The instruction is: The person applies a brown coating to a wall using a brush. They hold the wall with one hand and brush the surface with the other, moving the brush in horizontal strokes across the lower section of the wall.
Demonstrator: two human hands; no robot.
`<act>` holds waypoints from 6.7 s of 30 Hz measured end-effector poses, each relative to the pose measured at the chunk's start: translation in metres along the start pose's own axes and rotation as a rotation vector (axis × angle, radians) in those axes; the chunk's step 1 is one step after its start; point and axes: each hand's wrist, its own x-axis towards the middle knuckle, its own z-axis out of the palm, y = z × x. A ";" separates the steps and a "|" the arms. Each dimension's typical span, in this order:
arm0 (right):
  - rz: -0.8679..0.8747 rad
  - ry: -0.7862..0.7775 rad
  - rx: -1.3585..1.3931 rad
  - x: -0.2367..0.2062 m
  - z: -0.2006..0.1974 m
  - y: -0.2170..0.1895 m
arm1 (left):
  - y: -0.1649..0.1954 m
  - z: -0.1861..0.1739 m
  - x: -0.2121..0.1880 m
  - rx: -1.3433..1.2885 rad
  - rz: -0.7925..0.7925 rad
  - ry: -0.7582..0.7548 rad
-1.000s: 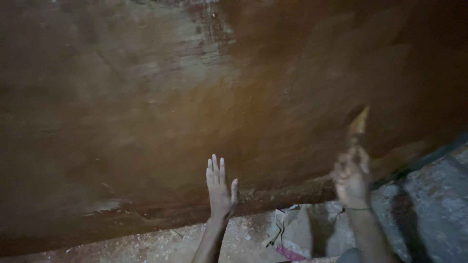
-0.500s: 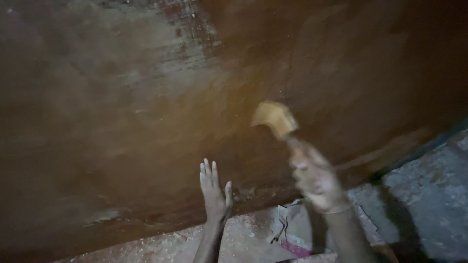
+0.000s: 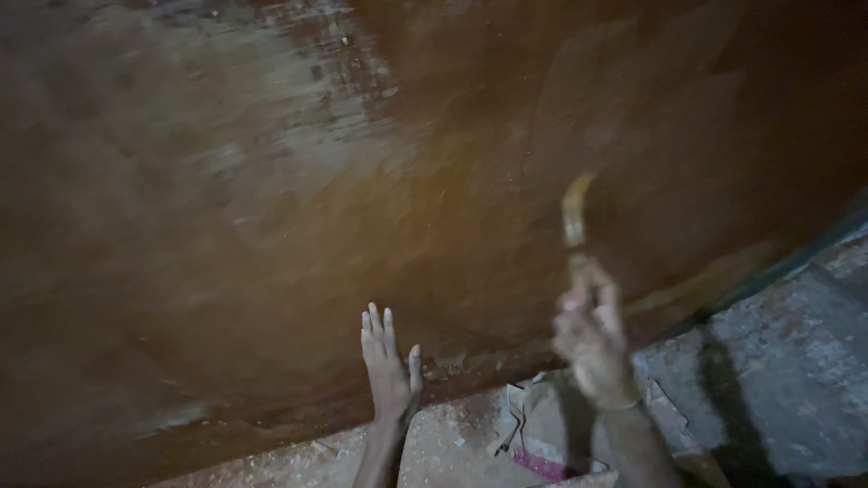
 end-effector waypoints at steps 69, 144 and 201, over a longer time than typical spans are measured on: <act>0.192 -0.008 0.142 -0.019 -0.044 -0.008 | 0.015 0.014 0.003 -0.018 -0.033 0.019; 0.808 0.076 -0.585 -0.060 -0.015 0.078 | 0.024 -0.002 0.006 0.019 -0.027 0.054; -0.102 -0.180 -0.415 -0.052 -0.036 0.096 | 0.012 -0.008 0.009 0.179 -0.043 -0.004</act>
